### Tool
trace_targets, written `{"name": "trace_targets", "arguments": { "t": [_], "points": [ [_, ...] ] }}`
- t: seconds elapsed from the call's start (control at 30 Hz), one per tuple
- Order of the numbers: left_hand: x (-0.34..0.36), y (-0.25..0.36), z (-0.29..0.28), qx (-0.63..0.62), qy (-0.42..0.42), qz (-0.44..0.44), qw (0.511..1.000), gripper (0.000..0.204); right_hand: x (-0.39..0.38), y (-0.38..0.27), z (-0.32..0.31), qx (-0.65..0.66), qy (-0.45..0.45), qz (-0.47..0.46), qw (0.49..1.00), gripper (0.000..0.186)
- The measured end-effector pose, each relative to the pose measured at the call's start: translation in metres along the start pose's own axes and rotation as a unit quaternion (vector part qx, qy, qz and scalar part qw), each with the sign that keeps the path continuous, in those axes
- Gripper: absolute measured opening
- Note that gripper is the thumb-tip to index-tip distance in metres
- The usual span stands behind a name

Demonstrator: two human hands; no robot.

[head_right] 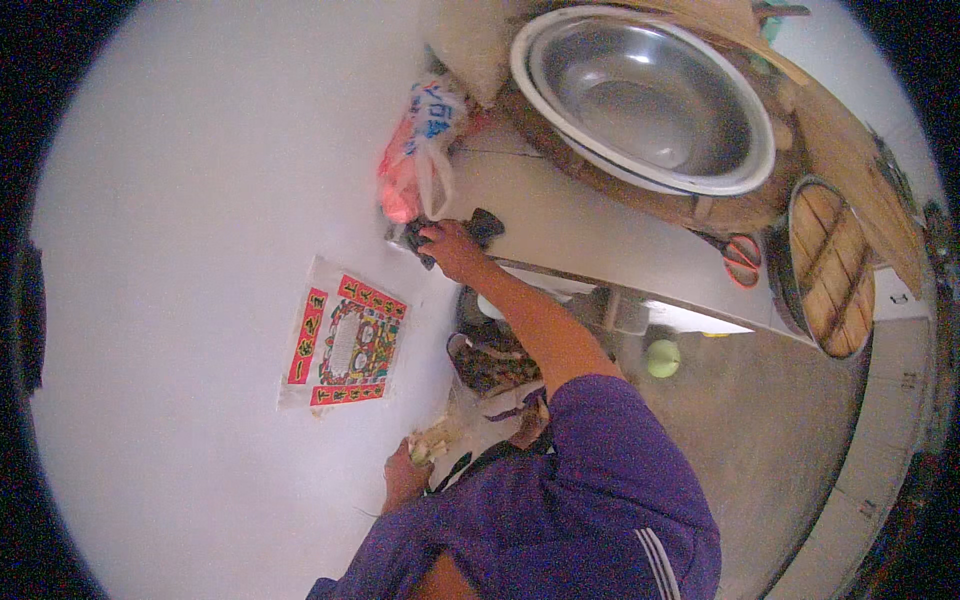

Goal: The person stir-fries green vegetables in a wok, adds sliced white vegetables, and continues to stir-fry the mixture. The person also wipes the kitchen counter with a cloth.

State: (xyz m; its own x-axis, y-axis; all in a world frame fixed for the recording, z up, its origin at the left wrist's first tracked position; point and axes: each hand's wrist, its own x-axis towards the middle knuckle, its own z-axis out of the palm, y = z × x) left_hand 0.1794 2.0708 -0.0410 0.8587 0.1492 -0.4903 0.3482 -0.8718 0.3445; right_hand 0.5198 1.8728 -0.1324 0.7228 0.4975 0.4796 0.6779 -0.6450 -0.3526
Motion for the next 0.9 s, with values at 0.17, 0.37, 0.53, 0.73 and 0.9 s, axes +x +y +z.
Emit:
{"name": "trace_targets", "arguments": {
  "t": [0.17,0.37,0.53,0.73,0.9],
  "points": [
    [0.033,0.038,-0.015,0.031,-0.036,0.088,0.995,0.052,-0.087,0.023,-0.074,0.01,-0.026,0.124,0.992,0.041],
    [0.063,0.077,-0.025,0.079,-0.067,0.14,0.985,0.056,-0.225,0.065,-0.169,-0.085,0.034,0.279,0.956,0.048],
    [0.065,0.066,-0.025,0.061,-0.067,0.127,0.988,0.056,-0.242,0.067,-0.184,-0.169,0.141,0.48,0.849,0.047],
    [0.057,0.04,-0.013,0.045,-0.082,0.051,0.994,0.053,-0.096,0.069,-0.089,-0.155,0.034,0.367,0.917,0.052],
    [0.042,0.012,-0.005,0.016,-0.049,0.004,0.999,0.054,0.02,0.188,-0.029,-0.126,0.207,0.304,0.921,0.033]
  ]
}}
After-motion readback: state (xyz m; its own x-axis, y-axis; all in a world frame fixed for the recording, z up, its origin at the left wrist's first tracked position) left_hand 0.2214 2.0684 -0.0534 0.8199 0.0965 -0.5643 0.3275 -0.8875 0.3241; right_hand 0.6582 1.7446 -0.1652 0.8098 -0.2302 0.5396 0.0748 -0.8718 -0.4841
